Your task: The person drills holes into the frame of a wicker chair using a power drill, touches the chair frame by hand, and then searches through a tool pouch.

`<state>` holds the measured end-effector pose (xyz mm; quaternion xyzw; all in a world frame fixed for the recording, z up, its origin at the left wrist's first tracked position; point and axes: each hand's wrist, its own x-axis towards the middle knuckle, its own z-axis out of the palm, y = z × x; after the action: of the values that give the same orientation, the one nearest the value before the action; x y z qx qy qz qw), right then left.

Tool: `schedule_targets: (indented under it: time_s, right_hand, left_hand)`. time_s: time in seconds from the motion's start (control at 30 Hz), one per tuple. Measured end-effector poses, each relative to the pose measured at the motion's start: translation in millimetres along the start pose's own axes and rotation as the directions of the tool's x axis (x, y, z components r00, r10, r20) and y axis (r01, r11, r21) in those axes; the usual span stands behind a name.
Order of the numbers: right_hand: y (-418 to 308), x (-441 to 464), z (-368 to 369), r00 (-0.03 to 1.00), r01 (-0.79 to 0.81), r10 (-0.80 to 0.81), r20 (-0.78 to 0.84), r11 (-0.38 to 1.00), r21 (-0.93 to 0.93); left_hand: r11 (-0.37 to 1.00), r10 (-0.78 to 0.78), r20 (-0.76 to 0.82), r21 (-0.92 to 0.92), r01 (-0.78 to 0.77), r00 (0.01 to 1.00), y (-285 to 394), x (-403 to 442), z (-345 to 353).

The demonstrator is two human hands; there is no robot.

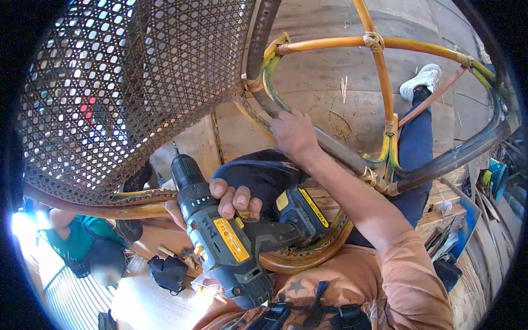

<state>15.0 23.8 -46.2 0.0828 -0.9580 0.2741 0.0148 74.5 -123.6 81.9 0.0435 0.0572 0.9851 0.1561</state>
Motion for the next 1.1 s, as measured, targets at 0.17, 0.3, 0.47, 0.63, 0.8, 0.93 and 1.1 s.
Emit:
schedule_targets:
  time_s: [0.17, 0.3, 0.47, 0.63, 0.8, 0.93, 1.1]
  right_hand:
    - [-4.9, 17.2, -1.3, 0.997, -0.045, 0.041, 0.059, 0.997, 0.056]
    - [0.2, 19.9, 3.9, 0.998, -0.064, 0.063, 0.010, 0.987, 0.148]
    - [24.3, 40.3, -5.2, 0.934, -0.356, 0.342, 0.101, 0.867, 0.348]
    - [18.5, 17.7, -36.3, 0.917, -0.299, 0.160, 0.365, 0.882, 0.363]
    - [13.5, -4.3, 0.6, 0.994, -0.064, 0.052, 0.096, 0.990, 0.124]
    - [25.9, 3.2, 2.8, 0.973, -0.225, 0.232, 0.015, 0.924, 0.308]
    - [12.8, -9.9, -15.2, 0.988, -0.156, 0.148, 0.050, 0.944, 0.292]
  left_hand:
    - [0.999, 0.029, 0.024, -0.013, -0.029, 0.999, -2.0, -0.5, -7.2]
    - [0.998, -0.053, -0.139, 0.023, 0.057, 0.989, 4.0, -7.9, 4.4]
    - [0.995, -0.099, -0.022, 0.015, 0.099, 0.995, 9.8, -6.6, -3.1]
    - [0.995, -0.084, -0.128, 0.037, 0.090, 0.988, 7.6, -3.9, 7.0]
    - [0.996, -0.024, -0.220, 0.083, 0.044, 0.975, 1.0, -4.7, 15.3]
    - [0.995, -0.019, -0.242, 0.093, 0.043, 0.970, -0.5, -5.5, 16.1]
    - [0.997, -0.055, -0.151, 0.051, 0.063, 0.987, 1.6, -0.6, 13.7]
